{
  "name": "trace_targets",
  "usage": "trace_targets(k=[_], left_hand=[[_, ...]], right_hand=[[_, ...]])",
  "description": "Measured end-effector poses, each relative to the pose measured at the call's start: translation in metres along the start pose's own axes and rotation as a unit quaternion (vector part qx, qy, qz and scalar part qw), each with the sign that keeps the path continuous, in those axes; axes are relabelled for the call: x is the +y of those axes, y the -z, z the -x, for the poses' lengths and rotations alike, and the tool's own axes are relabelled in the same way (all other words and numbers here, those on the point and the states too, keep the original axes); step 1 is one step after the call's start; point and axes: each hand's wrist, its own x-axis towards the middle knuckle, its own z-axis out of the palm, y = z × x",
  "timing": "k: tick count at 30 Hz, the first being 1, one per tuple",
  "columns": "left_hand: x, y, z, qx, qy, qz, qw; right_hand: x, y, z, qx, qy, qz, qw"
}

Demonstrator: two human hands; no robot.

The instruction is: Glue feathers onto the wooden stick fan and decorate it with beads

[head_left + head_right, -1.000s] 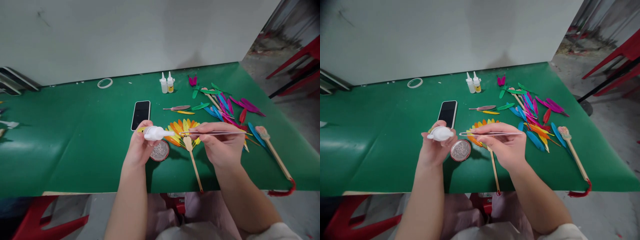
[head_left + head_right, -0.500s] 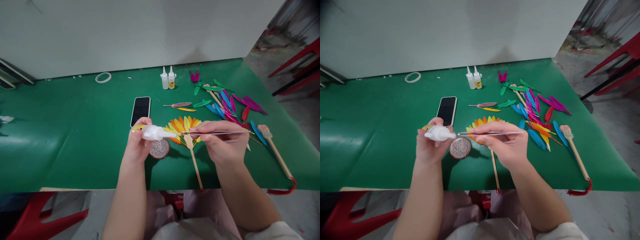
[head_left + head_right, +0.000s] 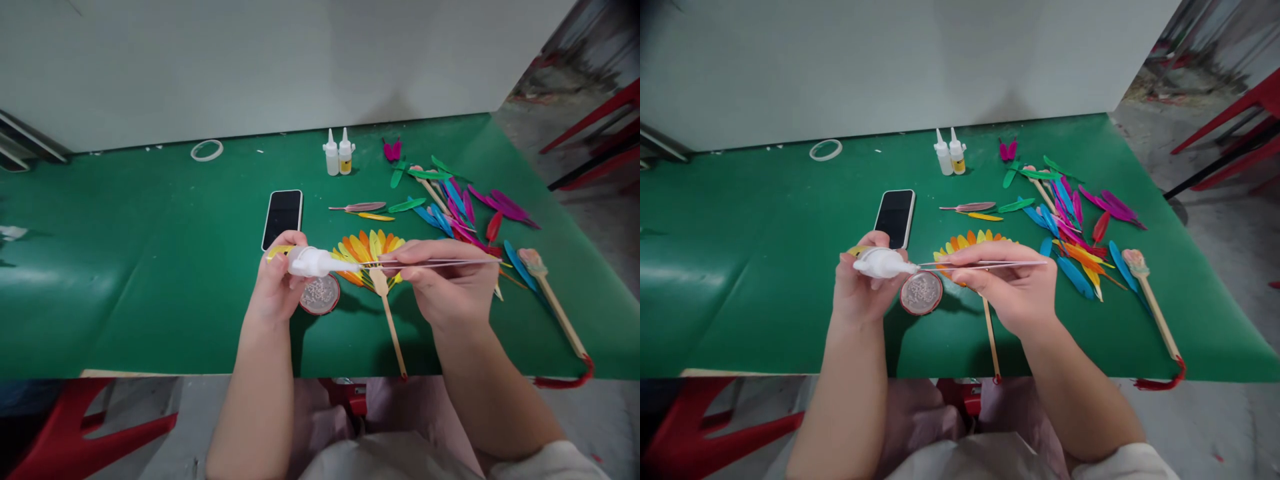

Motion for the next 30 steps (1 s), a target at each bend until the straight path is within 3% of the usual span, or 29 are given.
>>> trace_targets(k=[20,30], left_hand=[[0.0008,0.0051,-0.0010,0.004,-0.046,-0.029,0.999],[-0.0002,0.0077,-0.0024,0.001,-0.065,-0.053,0.996]], right_hand=[[0.0021,0.0004,0.0007,-0.016,0.026,0.001,1.000],[0.0064,0.0044,-0.0011,-0.035,-0.030,-0.026,0.999]])
